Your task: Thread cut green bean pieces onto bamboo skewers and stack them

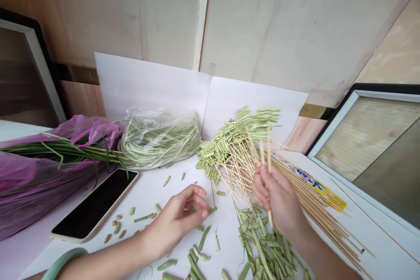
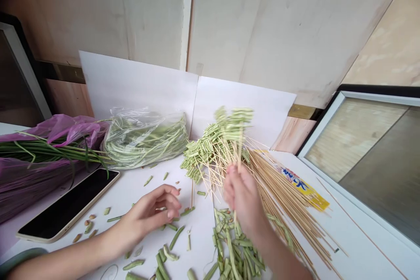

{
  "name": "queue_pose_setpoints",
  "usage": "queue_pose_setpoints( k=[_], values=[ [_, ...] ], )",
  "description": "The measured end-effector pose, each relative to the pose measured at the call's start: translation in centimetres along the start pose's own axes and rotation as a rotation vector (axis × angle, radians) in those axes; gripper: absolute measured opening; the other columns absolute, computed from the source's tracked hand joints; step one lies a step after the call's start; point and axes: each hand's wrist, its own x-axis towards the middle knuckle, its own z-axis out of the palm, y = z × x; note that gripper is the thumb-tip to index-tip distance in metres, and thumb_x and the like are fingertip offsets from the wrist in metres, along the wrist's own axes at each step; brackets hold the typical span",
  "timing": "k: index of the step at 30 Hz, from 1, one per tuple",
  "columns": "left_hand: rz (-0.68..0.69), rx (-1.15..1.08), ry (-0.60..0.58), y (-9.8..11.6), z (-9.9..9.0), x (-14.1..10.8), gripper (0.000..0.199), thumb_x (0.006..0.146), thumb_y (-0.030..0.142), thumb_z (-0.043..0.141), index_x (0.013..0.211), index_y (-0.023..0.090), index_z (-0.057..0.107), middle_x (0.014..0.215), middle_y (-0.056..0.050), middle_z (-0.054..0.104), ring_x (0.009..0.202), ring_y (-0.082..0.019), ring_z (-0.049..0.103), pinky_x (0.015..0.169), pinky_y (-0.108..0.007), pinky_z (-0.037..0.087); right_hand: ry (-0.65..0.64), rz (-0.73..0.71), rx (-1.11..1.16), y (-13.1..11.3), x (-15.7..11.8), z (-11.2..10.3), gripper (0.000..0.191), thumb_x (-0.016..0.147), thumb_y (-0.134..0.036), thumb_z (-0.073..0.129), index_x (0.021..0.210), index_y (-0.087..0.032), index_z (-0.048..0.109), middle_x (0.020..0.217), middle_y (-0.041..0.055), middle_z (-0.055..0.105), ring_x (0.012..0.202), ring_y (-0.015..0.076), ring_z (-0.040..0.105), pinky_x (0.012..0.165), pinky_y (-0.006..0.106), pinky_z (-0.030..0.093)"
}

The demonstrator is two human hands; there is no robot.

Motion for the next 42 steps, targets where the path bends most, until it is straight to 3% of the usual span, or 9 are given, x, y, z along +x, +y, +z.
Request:
queue_pose_setpoints(
  k=[4,6,9,14,19,24,28,36,42],
  values=[
    [-0.138,-0.24,0.012,2.7,2.6,3.2,0.03,0.076,0.034,0.071,0.098,0.016,0.058,0.094,-0.007,0.064,0.09,-0.019,0.064,0.079,-0.028,0.049,-0.189,0.083,0.066,1.1,-3.1,3.8,0.038,0.089,-0.06,0.041,0.077,-0.023,0.041,0.05,-0.0105,0.034,0.036,0.0058,0.028,0.037,0.022,0.028],
    [-0.103,-0.318,-0.035,3.4,4.1,4.5,0.023,0.076,0.032,0.071,0.086,0.014,0.059,0.079,-0.004,0.063,0.072,-0.014,0.065,0.074,-0.025,0.052,-0.232,0.101,0.05,1.8,-3.3,4.5,0.039,0.088,-0.061,0.04,0.091,-0.023,0.045,0.05,-0.011,0.034,0.036,0.0067,0.029,0.037,0.022,0.029],
    [-0.207,-0.385,-0.119,3.5,6.0,5.9,0.027,0.078,0.041,0.065,0.086,0.018,0.054,0.066,-0.001,0.061,0.034,-0.014,0.054,0.032,-0.026,0.044,-0.227,0.105,-0.036,2.6,-2.8,4.5,0.053,0.088,-0.063,0.036,0.119,-0.02,0.041,0.048,-0.0121,0.032,0.035,0.0093,0.031,0.036,0.023,0.03],
    [-0.2,-0.421,-0.055,3.1,7.8,8.3,0.029,0.084,0.043,0.057,0.073,0.015,0.055,0.053,0.0,0.057,0.027,-0.015,0.05,0.022,-0.023,0.038,-0.168,0.045,-0.248,2.2,-1.3,2.9,0.056,0.088,-0.064,0.032,0.12,-0.021,0.05,0.052,-0.0061,0.042,0.041,0.0144,0.043,0.039,0.026,0.038],
    [-0.072,-0.481,0.081,3.6,7.8,11.5,0.026,0.092,0.03,0.049,0.071,0.016,0.049,0.054,-0.002,0.061,0.033,-0.011,0.054,0.033,-0.019,0.042,-0.152,-0.057,-0.567,-0.3,1.7,-1.1,0.042,0.087,-0.056,0.041,0.092,-0.021,0.063,0.06,0.0007,0.058,0.053,0.0182,0.055,0.051,0.03,0.045],
    [0.045,-0.551,0.191,4.2,6.8,13.2,0.028,0.091,0.037,0.052,0.073,0.02,0.04,0.052,0.003,0.056,0.041,-0.012,0.056,0.043,-0.021,0.048,0.255,-0.145,-1.002,-2.1,8.0,-7.3,0.038,0.089,-0.04,0.046,0.113,-0.012,0.055,0.106,0.0181,0.062,0.104,0.0317,0.053,0.088,0.046,0.039],
    [0.109,-0.591,0.215,4.6,6.1,13.7,0.034,0.091,0.04,0.051,0.068,0.021,0.035,0.046,0.01,0.038,0.032,-0.006,0.035,0.039,-0.02,0.044,0.123,-0.029,-1.252,-1.7,13.6,-10.3,0.045,0.082,-0.041,0.064,0.118,-0.014,0.055,0.119,0.0123,0.058,0.109,0.0273,0.055,0.092,0.048,0.043],
    [0.12,-0.686,0.287,5.7,5.8,14.9,0.029,0.092,0.04,0.05,0.074,0.021,0.038,0.051,0.01,0.036,0.034,-0.005,0.034,0.041,-0.018,0.042,-0.187,0.185,-1.411,0.0,17.2,-9.2,0.027,0.09,-0.033,0.058,0.109,-0.015,0.061,0.108,0.0064,0.064,0.091,0.0186,0.063,0.078,0.039,0.054],
    [0.092,-0.742,0.299,7.2,6.0,15.1,0.024,0.098,0.031,0.038,0.076,0.02,0.04,0.052,0.009,0.035,0.034,-0.006,0.034,0.042,-0.019,0.041,-0.172,0.187,-1.391,0.6,16.6,-8.4,0.024,0.092,-0.035,0.055,0.104,-0.015,0.062,0.1,0.0049,0.066,0.083,0.0162,0.064,0.073,0.035,0.055]
  ],
)
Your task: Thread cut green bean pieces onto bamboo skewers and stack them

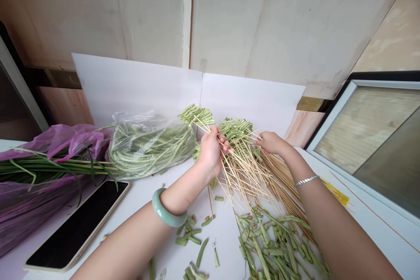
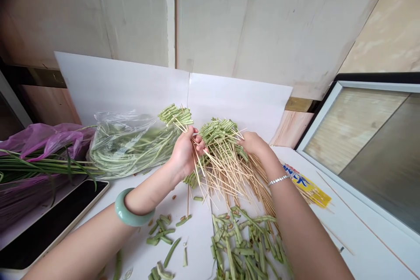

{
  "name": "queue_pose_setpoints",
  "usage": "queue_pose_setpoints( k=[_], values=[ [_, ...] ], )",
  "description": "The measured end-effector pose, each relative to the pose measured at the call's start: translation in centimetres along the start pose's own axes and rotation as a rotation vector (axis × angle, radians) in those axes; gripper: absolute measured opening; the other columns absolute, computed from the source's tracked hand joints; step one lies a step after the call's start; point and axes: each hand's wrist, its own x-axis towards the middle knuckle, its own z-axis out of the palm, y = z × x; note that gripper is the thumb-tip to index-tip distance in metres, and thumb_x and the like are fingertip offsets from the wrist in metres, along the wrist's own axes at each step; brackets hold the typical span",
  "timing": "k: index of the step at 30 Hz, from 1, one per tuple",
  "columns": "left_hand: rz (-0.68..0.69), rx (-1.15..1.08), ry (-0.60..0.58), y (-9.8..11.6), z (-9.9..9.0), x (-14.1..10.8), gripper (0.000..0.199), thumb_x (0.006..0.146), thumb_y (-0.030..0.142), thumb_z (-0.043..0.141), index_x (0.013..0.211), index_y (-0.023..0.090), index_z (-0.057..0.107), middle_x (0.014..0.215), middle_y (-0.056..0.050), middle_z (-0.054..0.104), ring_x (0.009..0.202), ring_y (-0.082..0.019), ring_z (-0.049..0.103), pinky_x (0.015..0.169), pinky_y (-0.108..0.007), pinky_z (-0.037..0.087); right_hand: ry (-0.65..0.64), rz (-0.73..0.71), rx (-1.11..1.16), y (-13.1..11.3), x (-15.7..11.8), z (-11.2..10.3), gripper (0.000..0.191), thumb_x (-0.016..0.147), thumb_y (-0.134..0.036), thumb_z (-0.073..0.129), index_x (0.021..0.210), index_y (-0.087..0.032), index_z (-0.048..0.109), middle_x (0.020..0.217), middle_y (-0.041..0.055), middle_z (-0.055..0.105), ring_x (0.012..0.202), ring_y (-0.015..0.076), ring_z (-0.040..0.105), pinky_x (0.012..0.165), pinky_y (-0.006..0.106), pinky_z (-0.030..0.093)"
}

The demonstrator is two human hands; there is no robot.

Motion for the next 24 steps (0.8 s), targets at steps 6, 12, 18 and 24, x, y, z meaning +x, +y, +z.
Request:
queue_pose_setpoints(
  k=[6,12,18,24],
  values=[
    [0.025,-0.066,0.013,0.8,0.9,0.6,0.026,0.099,0.026,0.031,0.075,0.02,0.039,0.052,0.009,0.034,0.035,-0.006,0.032,0.044,-0.02,0.041,0.176,0.026,0.033,0.5,-1.5,0.3,0.026,0.093,-0.037,0.053,0.101,-0.015,0.062,0.098,0.0047,0.065,0.084,0.0164,0.063,0.075,0.036,0.053],
    [0.015,-0.095,0.022,0.5,0.4,1.6,0.026,0.098,0.025,0.032,0.074,0.019,0.039,0.052,0.009,0.034,0.035,-0.006,0.033,0.045,-0.021,0.04,0.28,0.047,0.138,0.5,-2.5,0.4,0.025,0.093,-0.037,0.053,0.092,-0.014,0.063,0.087,0.0019,0.065,0.076,0.0145,0.062,0.07,0.033,0.053],
    [-0.019,-0.094,0.041,-0.3,-0.4,2.5,0.027,0.098,0.022,0.033,0.072,0.019,0.039,0.05,0.009,0.034,0.034,-0.006,0.032,0.043,-0.021,0.04,0.396,0.129,0.312,0.6,-3.1,-0.1,0.029,0.093,-0.038,0.052,0.083,-0.013,0.062,0.074,-0.002,0.062,0.063,0.0115,0.06,0.06,0.028,0.051],
    [-0.022,-0.101,0.052,-0.5,-0.5,2.6,0.026,0.096,0.019,0.034,0.071,0.019,0.04,0.049,0.008,0.035,0.034,-0.007,0.033,0.042,-0.023,0.041,0.52,0.166,0.428,0.6,-3.3,-0.2,0.03,0.096,-0.04,0.045,0.093,-0.014,0.06,0.073,-0.002,0.059,0.057,0.009,0.055,0.052,0.024,0.048]
  ],
)
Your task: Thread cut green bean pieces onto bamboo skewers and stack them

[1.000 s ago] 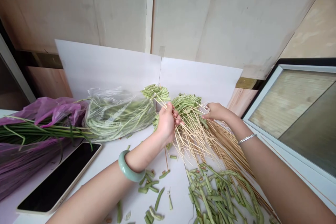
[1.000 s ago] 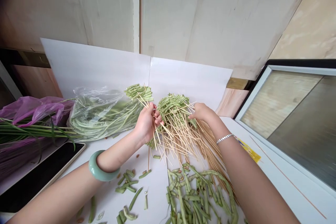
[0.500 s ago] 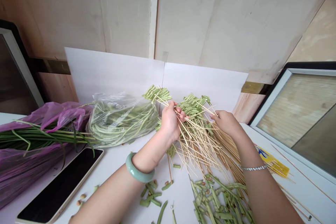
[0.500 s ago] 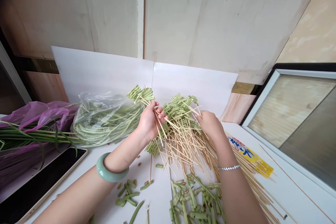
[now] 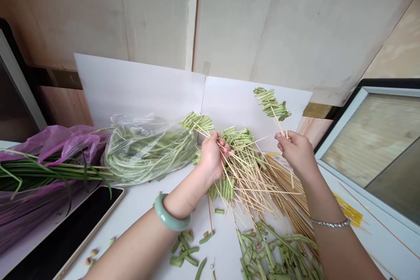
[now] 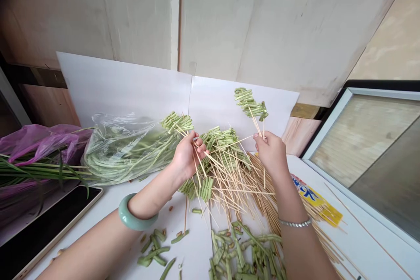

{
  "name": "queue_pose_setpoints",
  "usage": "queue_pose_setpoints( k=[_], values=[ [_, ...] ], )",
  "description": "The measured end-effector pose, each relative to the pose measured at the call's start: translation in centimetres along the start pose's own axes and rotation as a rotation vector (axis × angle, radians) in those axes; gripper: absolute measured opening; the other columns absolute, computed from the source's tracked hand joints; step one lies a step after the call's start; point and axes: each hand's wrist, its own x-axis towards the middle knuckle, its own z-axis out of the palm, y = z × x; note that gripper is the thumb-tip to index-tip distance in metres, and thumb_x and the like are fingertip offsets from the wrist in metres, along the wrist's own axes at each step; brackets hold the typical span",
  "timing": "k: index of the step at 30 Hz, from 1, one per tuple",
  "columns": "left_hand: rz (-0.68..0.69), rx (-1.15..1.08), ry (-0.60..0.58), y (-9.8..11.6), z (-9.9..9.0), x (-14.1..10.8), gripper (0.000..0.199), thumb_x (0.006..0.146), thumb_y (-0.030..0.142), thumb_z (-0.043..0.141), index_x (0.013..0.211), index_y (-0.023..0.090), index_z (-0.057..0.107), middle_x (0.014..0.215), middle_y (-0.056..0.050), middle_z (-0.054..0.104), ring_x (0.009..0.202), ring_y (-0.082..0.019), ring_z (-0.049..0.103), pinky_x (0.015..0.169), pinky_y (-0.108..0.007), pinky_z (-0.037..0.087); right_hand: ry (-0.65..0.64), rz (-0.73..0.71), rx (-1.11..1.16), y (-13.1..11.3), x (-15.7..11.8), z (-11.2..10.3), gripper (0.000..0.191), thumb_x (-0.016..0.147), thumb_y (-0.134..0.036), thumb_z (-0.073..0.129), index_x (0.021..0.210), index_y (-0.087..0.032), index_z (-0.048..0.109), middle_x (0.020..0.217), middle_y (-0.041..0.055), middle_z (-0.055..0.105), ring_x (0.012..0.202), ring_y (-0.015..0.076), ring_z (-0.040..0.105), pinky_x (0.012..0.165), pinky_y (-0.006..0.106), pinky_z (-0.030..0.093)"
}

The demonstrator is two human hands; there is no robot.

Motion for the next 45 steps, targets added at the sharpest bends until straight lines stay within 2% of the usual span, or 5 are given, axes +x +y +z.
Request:
queue_pose_setpoints(
  k=[10,18,22,36,45],
  values=[
    [0.165,-0.074,-0.06,1.6,0.5,-0.7,0.026,0.095,0.018,0.037,0.07,0.019,0.041,0.048,0.008,0.033,0.033,-0.007,0.03,0.043,-0.023,0.038,-0.146,-0.066,-0.11,-2.6,-1.7,0.8,0.033,0.091,-0.041,0.052,0.073,-0.015,0.059,0.063,-0.0041,0.056,0.058,0.0111,0.055,0.06,0.028,0.046],
    [0.141,-0.143,-0.009,3.1,0.0,0.1,0.033,0.098,0.02,0.033,0.066,0.019,0.039,0.046,0.009,0.029,0.033,-0.006,0.028,0.044,-0.022,0.037,-0.065,-0.126,-0.125,-1.5,-0.5,2.0,0.07,0.081,-0.048,0.062,0.137,-0.012,0.041,0.077,0.0046,0.068,0.073,0.0227,0.063,0.068,0.034,0.046],
    [0.161,-0.202,0.027,4.5,-0.1,0.3,0.034,0.098,0.021,0.031,0.064,0.019,0.036,0.045,0.01,0.026,0.032,-0.006,0.027,0.045,-0.022,0.037,-0.222,-0.235,-0.177,-1.1,0.6,3.0,0.045,0.086,-0.044,0.059,0.122,-0.016,0.055,0.109,0.0078,0.066,0.09,0.0199,0.064,0.081,0.039,0.05],
    [0.182,-0.289,0.031,6.0,0.0,0.3,0.036,0.097,0.018,0.032,0.061,0.019,0.033,0.044,0.01,0.025,0.033,-0.006,0.028,0.047,-0.023,0.035,-0.299,-0.138,-0.613,-2.8,-4.0,0.8,0.051,0.073,-0.065,0.06,0.077,-0.015,0.065,0.072,0.0154,0.068,0.07,0.0308,0.065,0.05,0.031,0.035],
    [0.207,-0.307,0.025,7.1,-0.3,0.4,0.033,0.095,0.015,0.033,0.062,0.019,0.033,0.045,0.01,0.025,0.034,-0.006,0.028,0.048,-0.023,0.035,-0.244,-0.133,-0.736,-4.1,-5.9,-0.2,0.038,0.092,-0.036,0.037,0.081,-0.017,0.069,0.074,0.0164,0.068,0.074,0.031,0.066,0.055,0.033,0.035]
  ],
)
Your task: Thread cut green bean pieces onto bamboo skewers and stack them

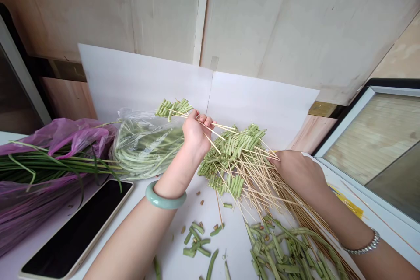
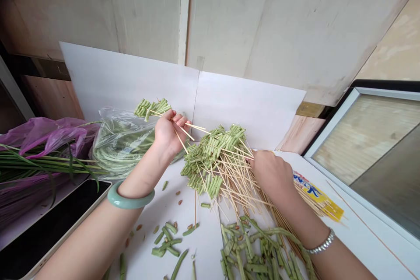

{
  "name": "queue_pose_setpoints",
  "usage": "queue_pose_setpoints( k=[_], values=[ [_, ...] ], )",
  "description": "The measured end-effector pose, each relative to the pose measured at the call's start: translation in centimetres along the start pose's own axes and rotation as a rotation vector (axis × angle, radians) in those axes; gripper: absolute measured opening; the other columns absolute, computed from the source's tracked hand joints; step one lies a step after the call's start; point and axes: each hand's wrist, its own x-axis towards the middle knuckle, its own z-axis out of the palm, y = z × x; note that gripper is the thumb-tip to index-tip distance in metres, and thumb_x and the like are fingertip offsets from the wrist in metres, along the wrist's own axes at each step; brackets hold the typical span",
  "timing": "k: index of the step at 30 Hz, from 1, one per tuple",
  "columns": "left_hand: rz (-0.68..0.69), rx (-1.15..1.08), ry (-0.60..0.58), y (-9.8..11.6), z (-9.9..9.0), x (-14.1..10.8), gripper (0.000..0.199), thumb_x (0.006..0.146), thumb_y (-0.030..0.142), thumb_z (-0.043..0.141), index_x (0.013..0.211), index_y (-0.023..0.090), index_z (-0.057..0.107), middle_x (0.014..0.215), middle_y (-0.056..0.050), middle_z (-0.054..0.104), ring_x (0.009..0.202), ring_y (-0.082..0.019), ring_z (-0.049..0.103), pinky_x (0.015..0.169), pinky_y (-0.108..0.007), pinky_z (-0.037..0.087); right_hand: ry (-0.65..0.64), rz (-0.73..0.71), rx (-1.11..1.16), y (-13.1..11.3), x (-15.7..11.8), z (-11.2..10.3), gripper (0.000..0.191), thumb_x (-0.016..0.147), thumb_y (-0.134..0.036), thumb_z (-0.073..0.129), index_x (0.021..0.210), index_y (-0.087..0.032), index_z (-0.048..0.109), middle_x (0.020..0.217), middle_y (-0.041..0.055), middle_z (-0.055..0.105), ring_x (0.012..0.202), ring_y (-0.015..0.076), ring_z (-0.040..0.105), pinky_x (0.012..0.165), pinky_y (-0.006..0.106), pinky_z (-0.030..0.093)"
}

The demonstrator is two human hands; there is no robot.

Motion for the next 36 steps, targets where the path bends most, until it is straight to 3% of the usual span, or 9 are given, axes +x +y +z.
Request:
queue_pose_setpoints(
  k=[4,9,15,20,26,32,36],
  values=[
    [0.018,-0.014,0.008,0.5,0.1,0.2,0.034,0.095,0.016,0.034,0.062,0.02,0.031,0.045,0.01,0.022,0.034,-0.006,0.027,0.049,-0.022,0.035,0.013,-0.056,-0.004,0.5,0.1,0.1,0.042,0.093,-0.03,0.033,0.074,-0.015,0.067,0.071,0.018,0.066,0.072,0.0312,0.064,0.054,0.034,0.034],
    [0.009,-0.019,0.009,0.4,0.2,0.2,0.035,0.095,0.016,0.033,0.061,0.02,0.03,0.044,0.01,0.023,0.033,-0.006,0.028,0.049,-0.022,0.035,0.05,-0.223,0.084,0.7,0.6,1.2,0.037,0.095,-0.025,0.03,0.081,-0.016,0.064,0.081,0.0121,0.067,0.075,0.0227,0.062,0.063,0.03,0.039],
    [0.01,-0.012,0.018,0.2,0.1,0.1,0.034,0.095,0.015,0.033,0.062,0.02,0.031,0.044,0.01,0.025,0.033,-0.006,0.027,0.048,-0.022,0.035,0.042,-0.364,0.119,0.0,-0.1,2.4,0.032,0.086,-0.005,0.036,0.099,-0.019,0.062,0.105,0.0092,0.066,0.098,0.0224,0.059,0.075,0.029,0.039],
    [0.013,-0.01,0.025,0.3,0.2,0.1,0.034,0.095,0.015,0.033,0.062,0.02,0.031,0.044,0.01,0.025,0.033,-0.006,0.027,0.047,-0.022,0.035,-0.012,-0.346,0.089,-0.3,-0.9,3.7,0.037,0.084,-0.001,0.039,0.113,-0.017,0.056,0.106,0.0111,0.064,0.094,0.0228,0.06,0.07,0.029,0.038],
    [0.017,-0.012,0.021,0.2,0.1,0.1,0.034,0.095,0.014,0.033,0.061,0.02,0.031,0.045,0.009,0.024,0.033,-0.006,0.027,0.047,-0.022,0.035,-0.076,-0.326,0.033,-0.9,-1.5,3.9,0.018,0.087,-0.007,0.044,0.101,-0.015,0.053,0.099,0.0097,0.062,0.079,0.0191,0.061,0.058,0.027,0.035],
    [0.019,-0.019,0.023,0.3,0.0,0.3,0.034,0.095,0.015,0.033,0.062,0.02,0.032,0.046,0.009,0.025,0.033,-0.006,0.027,0.047,-0.022,0.035,-0.039,-0.318,-0.045,-1.7,-2.1,3.9,0.01,0.091,-0.012,0.047,0.098,-0.012,0.055,0.097,0.0095,0.062,0.094,0.0226,0.057,0.076,0.034,0.042],
    [0.015,-0.017,0.02,0.2,-0.1,0.4,0.034,0.095,0.015,0.033,0.062,0.02,0.032,0.045,0.009,0.025,0.033,-0.006,0.028,0.047,-0.022,0.036,-0.036,-0.288,-0.077,-2.4,-2.5,3.7,0.011,0.089,-0.012,0.049,0.098,-0.013,0.055,0.097,0.0121,0.063,0.094,0.0256,0.06,0.073,0.035,0.044]
  ],
)
